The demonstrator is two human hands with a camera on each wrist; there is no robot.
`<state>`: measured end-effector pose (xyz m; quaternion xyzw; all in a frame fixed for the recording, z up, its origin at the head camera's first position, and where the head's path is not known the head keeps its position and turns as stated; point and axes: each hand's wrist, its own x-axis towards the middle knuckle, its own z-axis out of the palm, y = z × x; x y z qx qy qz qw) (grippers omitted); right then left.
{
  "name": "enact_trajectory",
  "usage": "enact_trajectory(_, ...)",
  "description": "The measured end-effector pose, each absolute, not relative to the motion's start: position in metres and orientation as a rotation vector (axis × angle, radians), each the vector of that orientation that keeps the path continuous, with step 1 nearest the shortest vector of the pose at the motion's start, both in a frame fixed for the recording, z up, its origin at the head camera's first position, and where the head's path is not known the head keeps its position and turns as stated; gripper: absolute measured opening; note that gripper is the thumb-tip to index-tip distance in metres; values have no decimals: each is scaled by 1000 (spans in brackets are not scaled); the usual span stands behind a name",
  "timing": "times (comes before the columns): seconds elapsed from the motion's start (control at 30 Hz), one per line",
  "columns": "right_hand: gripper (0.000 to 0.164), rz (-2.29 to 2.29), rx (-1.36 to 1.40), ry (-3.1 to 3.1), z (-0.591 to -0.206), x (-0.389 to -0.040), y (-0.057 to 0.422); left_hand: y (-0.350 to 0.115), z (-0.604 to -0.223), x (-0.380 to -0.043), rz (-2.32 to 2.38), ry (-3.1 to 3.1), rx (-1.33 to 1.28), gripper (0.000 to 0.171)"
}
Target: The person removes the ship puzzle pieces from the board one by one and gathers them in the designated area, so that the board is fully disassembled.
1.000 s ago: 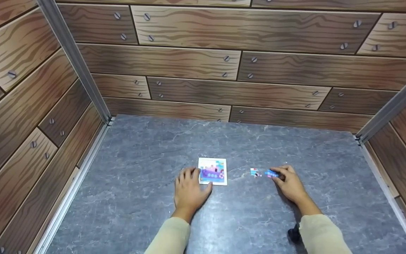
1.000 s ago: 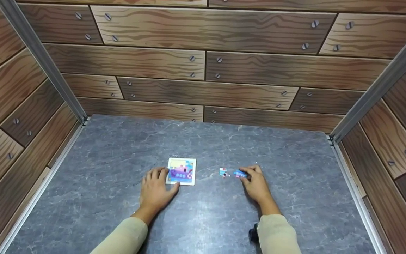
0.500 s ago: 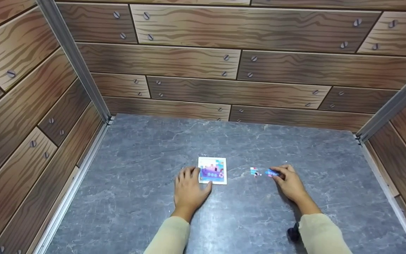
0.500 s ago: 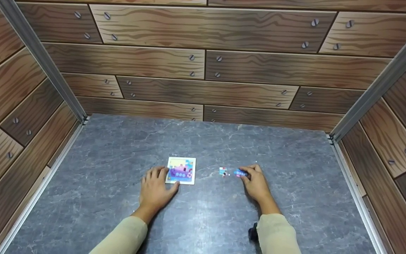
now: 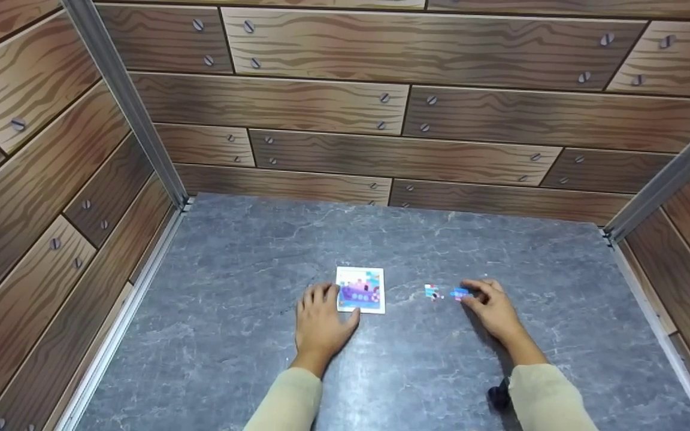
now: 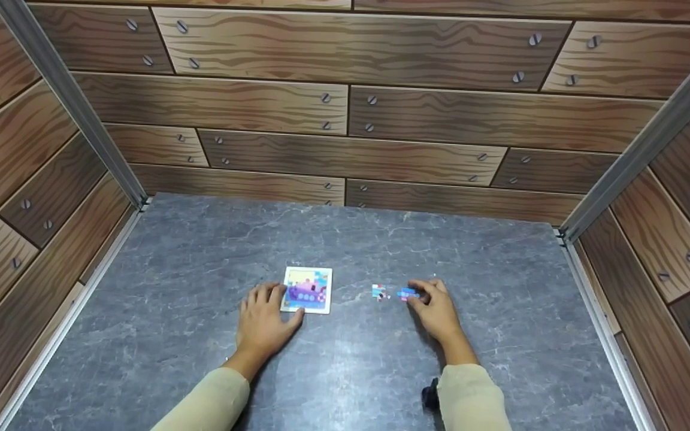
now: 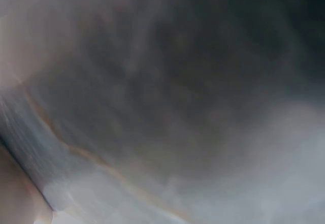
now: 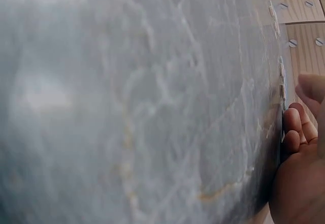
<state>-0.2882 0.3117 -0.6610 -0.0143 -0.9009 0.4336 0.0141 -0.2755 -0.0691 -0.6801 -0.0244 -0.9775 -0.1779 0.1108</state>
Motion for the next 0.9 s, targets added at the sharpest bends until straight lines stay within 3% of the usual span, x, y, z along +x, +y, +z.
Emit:
enact_trajectory(0.53,48,2056,-386,-2313,-654,-292,318,-72,-675,-275,-547,-2879,-53,69)
enact_trajectory(0.9,41,1805,-228,-2371,-631,-301,274,-69,-677,-276,-556,-2868,-66,68)
